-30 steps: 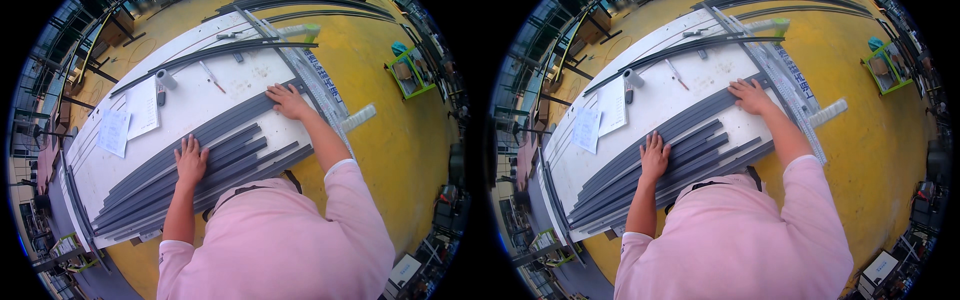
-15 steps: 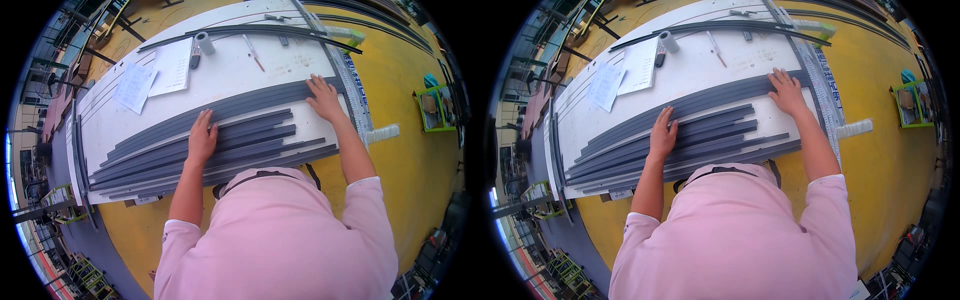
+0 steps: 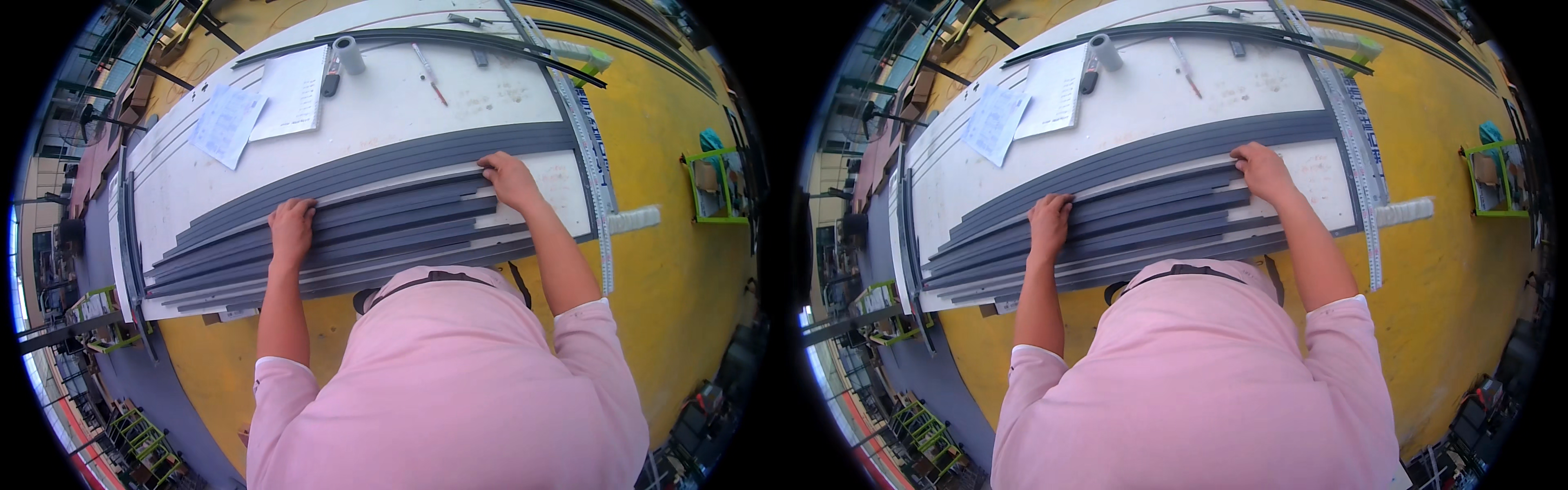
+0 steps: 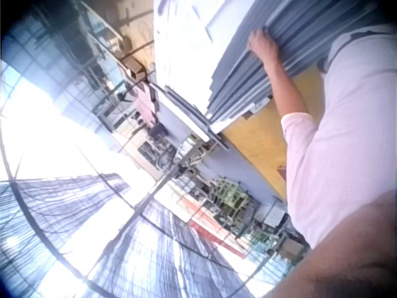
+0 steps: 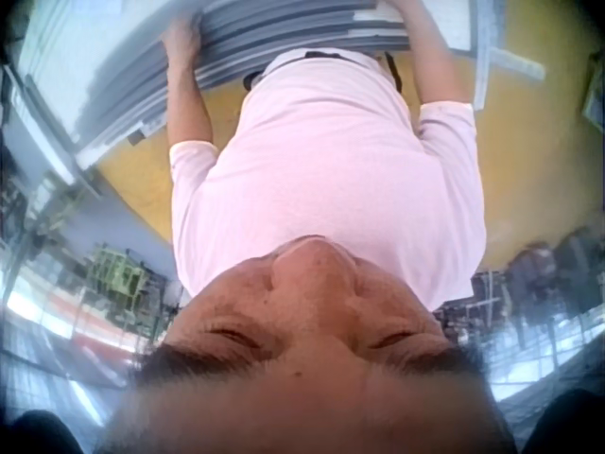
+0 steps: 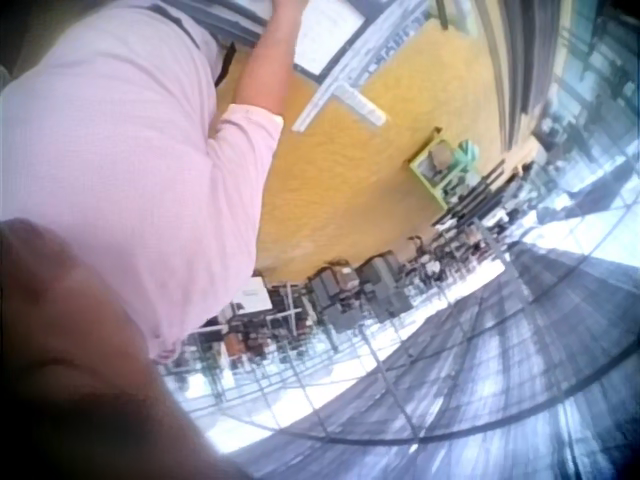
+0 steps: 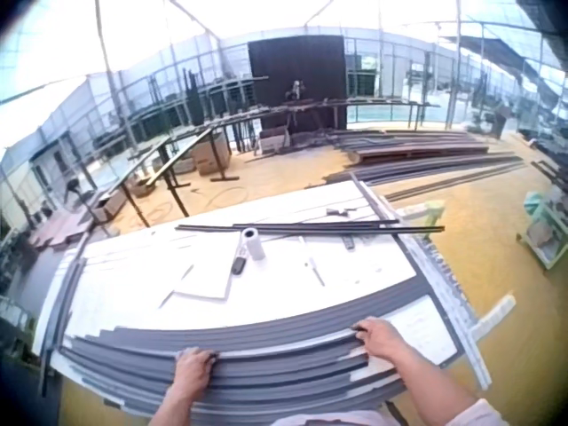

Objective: The person aligns several long metal profiles on a workbench, checking them against a document and then using a ruler to measure and position them in a row.

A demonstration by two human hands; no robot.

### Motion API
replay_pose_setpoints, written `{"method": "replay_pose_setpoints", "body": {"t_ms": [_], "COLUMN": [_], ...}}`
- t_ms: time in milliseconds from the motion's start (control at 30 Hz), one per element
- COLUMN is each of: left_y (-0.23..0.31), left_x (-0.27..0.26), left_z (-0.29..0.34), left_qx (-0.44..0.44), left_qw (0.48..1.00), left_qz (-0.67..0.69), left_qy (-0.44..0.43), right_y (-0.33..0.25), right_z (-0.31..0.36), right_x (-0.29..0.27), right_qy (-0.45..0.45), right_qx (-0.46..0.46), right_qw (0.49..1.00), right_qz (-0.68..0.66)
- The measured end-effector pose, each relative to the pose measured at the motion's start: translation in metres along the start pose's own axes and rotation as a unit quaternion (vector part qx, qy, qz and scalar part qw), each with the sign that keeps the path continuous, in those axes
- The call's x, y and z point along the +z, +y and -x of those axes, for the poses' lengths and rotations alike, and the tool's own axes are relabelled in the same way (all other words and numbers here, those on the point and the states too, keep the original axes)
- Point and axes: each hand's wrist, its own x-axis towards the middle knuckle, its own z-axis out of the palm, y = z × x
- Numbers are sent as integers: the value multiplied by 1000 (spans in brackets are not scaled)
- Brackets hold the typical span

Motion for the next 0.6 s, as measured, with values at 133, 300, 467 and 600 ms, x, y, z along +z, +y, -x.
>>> {"method": "replay_pose_setpoints", "body": {"t_ms": [133,300,467,600], "left_y": [8,14,12,14], "left_x": [5,13,23,22], "left_z": [-7,-3,2,0], "left_qx": [21,27,32,21], "left_qw": [1000,999,994,993], "left_qz": [-13,-21,-37,-37], "left_qy": [-10,39,101,109], "right_y": [9,0,-7,-4], "right_z": [3,21,31,33], "right_x": [2,2,2,-1], "right_qy": [52,99,158,80], "right_qx": [6,21,-99,-101], "right_qw": [999,994,982,991], "right_qz": [-10,-39,26,45]}}
